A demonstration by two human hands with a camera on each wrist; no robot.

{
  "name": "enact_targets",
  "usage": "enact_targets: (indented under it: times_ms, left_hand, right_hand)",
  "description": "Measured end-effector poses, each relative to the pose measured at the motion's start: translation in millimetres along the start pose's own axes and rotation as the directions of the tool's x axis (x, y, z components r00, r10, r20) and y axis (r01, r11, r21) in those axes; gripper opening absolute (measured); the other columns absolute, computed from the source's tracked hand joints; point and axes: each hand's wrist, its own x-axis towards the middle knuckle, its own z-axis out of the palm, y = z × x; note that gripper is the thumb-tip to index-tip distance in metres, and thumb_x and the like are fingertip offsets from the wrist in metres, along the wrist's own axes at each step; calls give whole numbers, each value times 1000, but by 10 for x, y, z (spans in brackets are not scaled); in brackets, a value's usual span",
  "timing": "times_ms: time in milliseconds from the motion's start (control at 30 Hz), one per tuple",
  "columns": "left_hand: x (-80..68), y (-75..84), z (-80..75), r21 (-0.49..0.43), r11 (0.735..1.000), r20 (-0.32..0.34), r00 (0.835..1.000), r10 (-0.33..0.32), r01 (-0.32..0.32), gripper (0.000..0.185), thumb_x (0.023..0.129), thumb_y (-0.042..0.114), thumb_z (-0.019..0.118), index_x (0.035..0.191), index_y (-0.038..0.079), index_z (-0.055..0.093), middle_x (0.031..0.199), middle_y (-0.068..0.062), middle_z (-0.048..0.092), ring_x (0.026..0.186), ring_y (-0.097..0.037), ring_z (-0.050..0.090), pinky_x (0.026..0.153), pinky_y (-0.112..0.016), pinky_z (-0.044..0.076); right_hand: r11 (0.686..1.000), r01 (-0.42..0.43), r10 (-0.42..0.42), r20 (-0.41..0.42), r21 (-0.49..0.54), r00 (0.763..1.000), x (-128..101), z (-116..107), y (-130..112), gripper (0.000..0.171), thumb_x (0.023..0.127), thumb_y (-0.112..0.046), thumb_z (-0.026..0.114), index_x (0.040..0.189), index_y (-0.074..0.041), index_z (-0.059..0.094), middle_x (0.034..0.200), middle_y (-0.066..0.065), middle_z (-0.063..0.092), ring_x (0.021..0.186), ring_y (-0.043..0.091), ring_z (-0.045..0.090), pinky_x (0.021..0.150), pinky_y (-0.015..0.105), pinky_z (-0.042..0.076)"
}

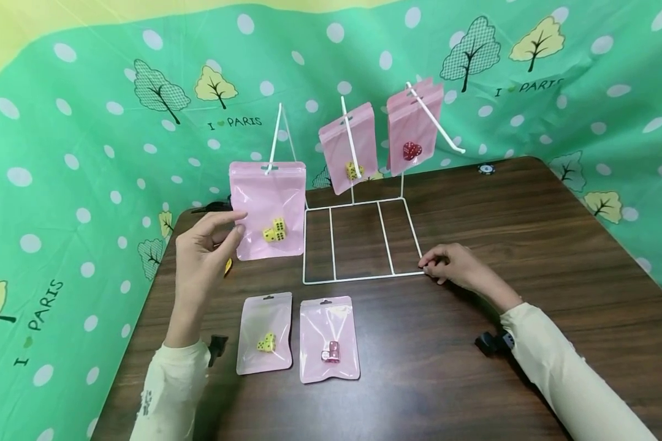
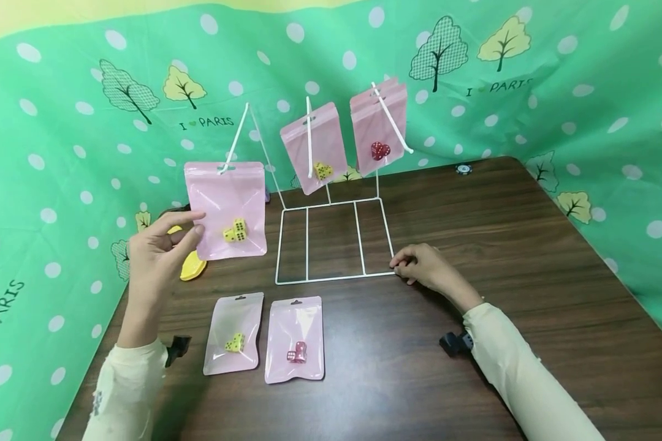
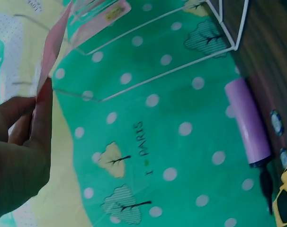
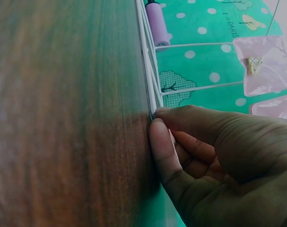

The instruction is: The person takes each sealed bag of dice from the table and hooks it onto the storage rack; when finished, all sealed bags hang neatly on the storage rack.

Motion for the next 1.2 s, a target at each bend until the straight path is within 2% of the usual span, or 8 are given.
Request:
enact_targets:
  times_ms: [200,400,533,600,700,867,1000,1200]
  left_hand:
    - [87,-215,162,-63,997,-102,993,-60,54,23,99,-11,69,119,-5,80,104,-3,71,57,-3,53,47,-15,38]
    - [255,-370,319,-34,997,-130,988,-77,74,21,100,-5,73,118,-1,82,105,-12,74,74,-6,70,53,-14,44]
    - [384,-455,390,-30,993,-151,982,-117,114,21,101,-1,73,120,2,82,108,-14,75,74,-6,70,56,-15,47]
    - [452,-489,416,-39,988,-157,976,-152,148,21,102,2,72,121,3,82,111,-13,76,71,-5,67,55,-15,46]
    - [561,-531,449,-49,979,-157,967,-202,197,22,103,5,72,123,3,81,119,-12,74,73,-4,68,60,-16,52]
    - [730,-567,500,-72,965,-143,954,-262,254,25,104,4,69,127,4,80,135,-8,70,88,-9,73,71,-20,60]
    - [824,-591,539,-101,958,-130,951,-280,268,26,104,2,69,128,3,79,133,-7,71,91,-11,73,73,-20,60]
    - [888,-637,570,-140,958,-130,954,-270,252,24,104,4,70,126,1,79,126,-6,72,92,-12,72,75,-21,60]
  right_hand:
    - [1000,-17,17,6,-2,1000,3,44,12,14,104,-1,67,114,6,75,96,11,67,77,20,65,65,30,59]
    - [1000,-10,10,1,2,1000,-4,82,22,14,103,1,66,113,6,74,96,11,67,76,19,64,64,30,58]
    - [1000,1,-1,3,18,1000,-7,95,16,14,102,2,66,112,7,74,95,10,68,76,18,63,63,30,58]
    - [1000,1,-2,2,25,1000,-11,94,10,14,101,3,66,111,7,75,94,9,68,75,17,63,63,29,58]
    - [999,10,-10,-1,31,1000,-15,85,2,13,101,5,66,110,8,74,91,9,68,73,16,62,62,29,57]
    - [999,12,-12,-1,30,1000,-13,66,-7,13,102,5,65,111,8,74,92,9,69,74,16,62,63,29,58]
    - [999,3,-3,-1,35,1000,-21,53,-9,14,103,5,64,112,8,74,94,10,70,76,18,63,64,30,58]
    - [999,7,-6,-14,31,1000,-32,2,9,14,103,4,65,112,9,74,93,10,67,75,18,63,63,29,58]
